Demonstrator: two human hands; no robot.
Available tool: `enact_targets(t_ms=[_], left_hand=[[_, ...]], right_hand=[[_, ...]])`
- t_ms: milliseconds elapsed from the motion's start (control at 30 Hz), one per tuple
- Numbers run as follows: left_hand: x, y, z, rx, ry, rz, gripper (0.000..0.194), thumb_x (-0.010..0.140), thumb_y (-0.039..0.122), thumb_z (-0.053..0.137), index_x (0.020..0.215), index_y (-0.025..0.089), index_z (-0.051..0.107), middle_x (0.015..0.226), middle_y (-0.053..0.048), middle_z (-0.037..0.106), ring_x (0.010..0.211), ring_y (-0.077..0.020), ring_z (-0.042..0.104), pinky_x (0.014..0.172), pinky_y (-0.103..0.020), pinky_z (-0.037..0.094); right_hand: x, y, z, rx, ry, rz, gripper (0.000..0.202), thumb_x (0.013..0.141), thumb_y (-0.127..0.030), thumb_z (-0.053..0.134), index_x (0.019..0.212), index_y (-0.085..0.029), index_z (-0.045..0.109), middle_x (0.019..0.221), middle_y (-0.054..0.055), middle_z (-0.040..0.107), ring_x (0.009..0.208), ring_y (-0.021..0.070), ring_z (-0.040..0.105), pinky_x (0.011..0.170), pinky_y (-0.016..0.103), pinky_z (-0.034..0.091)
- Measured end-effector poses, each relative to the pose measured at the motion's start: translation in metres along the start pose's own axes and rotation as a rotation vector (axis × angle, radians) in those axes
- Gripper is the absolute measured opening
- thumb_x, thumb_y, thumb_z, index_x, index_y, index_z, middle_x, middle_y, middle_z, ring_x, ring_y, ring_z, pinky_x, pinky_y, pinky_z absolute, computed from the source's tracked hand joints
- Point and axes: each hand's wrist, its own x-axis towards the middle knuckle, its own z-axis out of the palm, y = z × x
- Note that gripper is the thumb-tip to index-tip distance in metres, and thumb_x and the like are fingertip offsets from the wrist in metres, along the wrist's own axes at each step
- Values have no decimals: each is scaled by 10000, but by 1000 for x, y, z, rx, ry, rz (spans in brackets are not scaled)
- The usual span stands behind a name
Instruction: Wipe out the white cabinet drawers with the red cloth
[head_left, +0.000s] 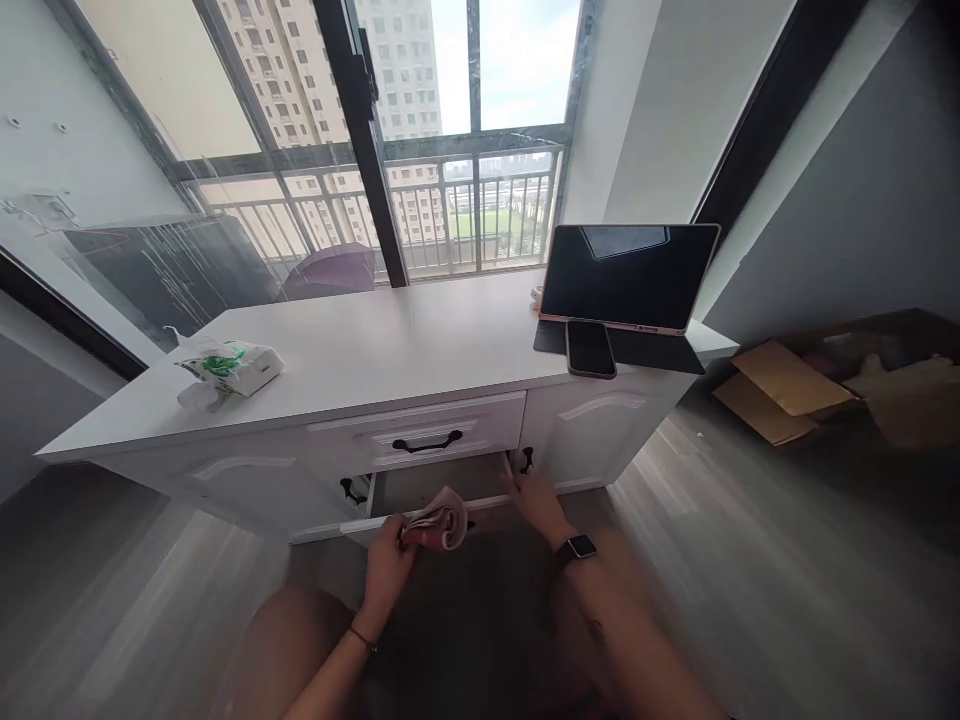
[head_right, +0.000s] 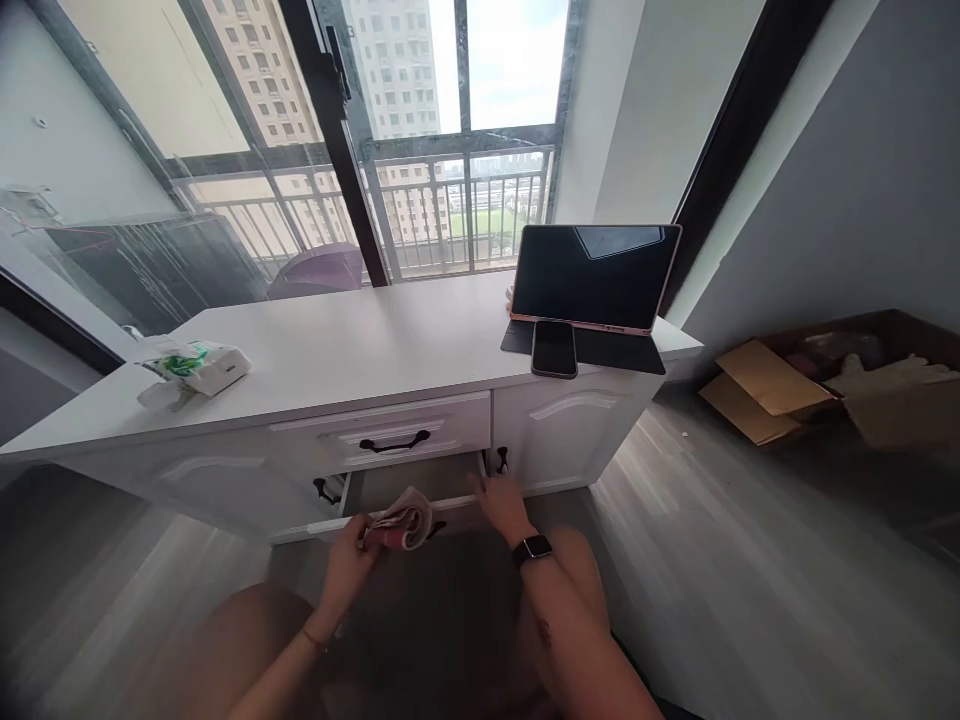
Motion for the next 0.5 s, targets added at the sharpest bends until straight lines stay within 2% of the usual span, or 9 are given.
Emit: enact_targets(t_ms=[133, 233, 333, 400, 500], left_hand=[[9, -35, -50, 253, 99, -188, 117, 769, 274, 515, 721, 236, 416, 708, -9, 556, 643, -193, 540, 577, -272, 329], [13, -68, -71, 337, 145, -277, 167, 773, 294, 525, 719, 242, 375, 744, -32, 561, 679, -212, 568, 570, -273, 335], [12, -92, -74, 325, 134, -303, 151, 781, 294, 518, 734, 243, 383, 747, -50, 587, 718, -239, 604, 594, -281, 377], [10, -98, -69, 290, 116, -295, 100, 783, 282, 514, 770, 235, 427, 782, -70, 625, 765, -258, 632, 621, -288, 404], [9, -99, -61, 202, 76, -328, 123, 763, 266, 539, 868, 214, 503, 884, -114, 684, 864, -296, 666, 654, -299, 437]], right_hand=[[0, -4, 3, -18, -5, 27, 587, 998, -470, 252, 824, -118, 688, 824, 186, 706, 819, 267, 678, 695, 315, 423], [0, -11, 3, -12, 2, 26, 532, 1003, -410, 280, 818, -121, 687, 834, 174, 703, 837, 255, 672, 720, 312, 427], [-3, -24, 5, -4, 105, -73, 426, 1002, -350, 318, 904, -145, 678, 916, 132, 698, 919, 241, 644, 802, 325, 425], [-9, -35, 12, 4, 146, -198, 384, 1000, -332, 329, 942, -160, 668, 952, 108, 685, 953, 228, 620, 835, 329, 422], [-22, -54, 32, 27, -13, -414, 324, 985, -327, 371, 997, -192, 665, 972, 76, 675, 923, 198, 618, 801, 298, 442]])
